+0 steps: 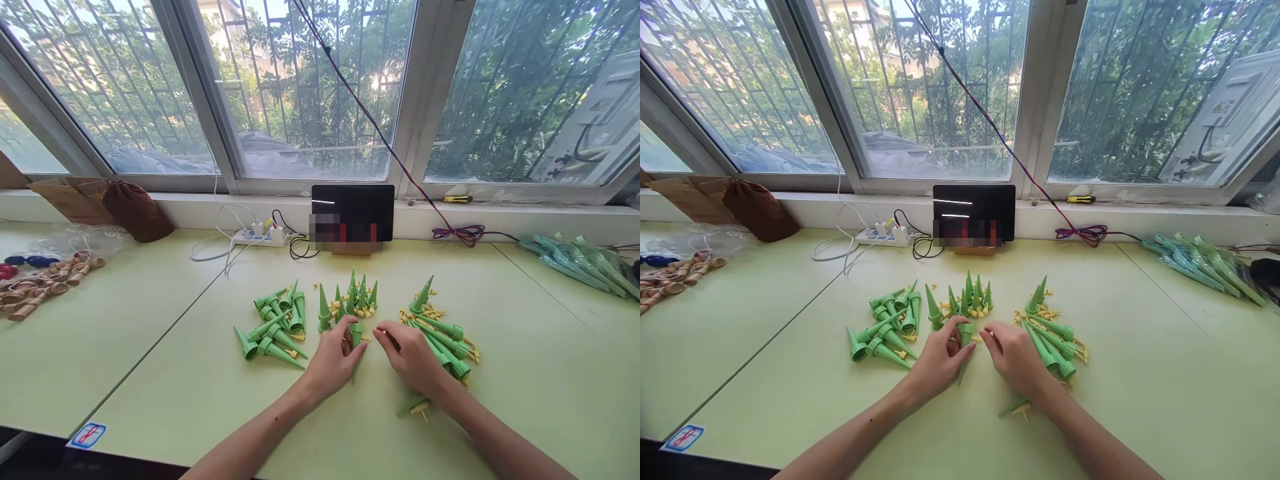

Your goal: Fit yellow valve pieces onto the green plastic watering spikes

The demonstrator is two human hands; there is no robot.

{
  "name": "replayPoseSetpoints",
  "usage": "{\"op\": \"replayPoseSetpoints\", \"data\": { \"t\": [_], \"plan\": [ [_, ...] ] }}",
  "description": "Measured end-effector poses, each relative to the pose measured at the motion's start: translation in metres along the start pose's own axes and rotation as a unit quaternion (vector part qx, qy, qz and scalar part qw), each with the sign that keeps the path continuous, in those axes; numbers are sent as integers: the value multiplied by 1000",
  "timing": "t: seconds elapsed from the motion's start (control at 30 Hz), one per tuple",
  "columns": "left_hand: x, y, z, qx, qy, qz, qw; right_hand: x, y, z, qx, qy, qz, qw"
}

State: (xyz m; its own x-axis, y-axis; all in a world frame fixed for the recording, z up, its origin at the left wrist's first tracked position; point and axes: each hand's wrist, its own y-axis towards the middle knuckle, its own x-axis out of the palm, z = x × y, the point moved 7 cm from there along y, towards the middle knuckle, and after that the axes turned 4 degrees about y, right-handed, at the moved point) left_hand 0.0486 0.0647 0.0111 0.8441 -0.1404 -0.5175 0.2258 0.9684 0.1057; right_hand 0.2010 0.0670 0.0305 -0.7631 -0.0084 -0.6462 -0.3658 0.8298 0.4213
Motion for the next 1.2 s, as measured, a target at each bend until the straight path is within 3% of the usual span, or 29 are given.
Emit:
{"op": "replayPoseSetpoints", "data": {
  "t": [0.33,0.77,1.07,1.2],
  "plan": [
    [-1,-2,2,8,110,-6,994,6,-1,0,-11,-28,-30,999],
    [-6,-1,1,8,100,24,995,10,-2,1,-17,-45,-48,998],
    [-17,-3,8,40,52,111,992,12,-3,-1,-34,-48,-49,997],
    [-23,-5,10,55,60,148,986,20,-6,-11,-76,-66,-83,991]
  ]
}}
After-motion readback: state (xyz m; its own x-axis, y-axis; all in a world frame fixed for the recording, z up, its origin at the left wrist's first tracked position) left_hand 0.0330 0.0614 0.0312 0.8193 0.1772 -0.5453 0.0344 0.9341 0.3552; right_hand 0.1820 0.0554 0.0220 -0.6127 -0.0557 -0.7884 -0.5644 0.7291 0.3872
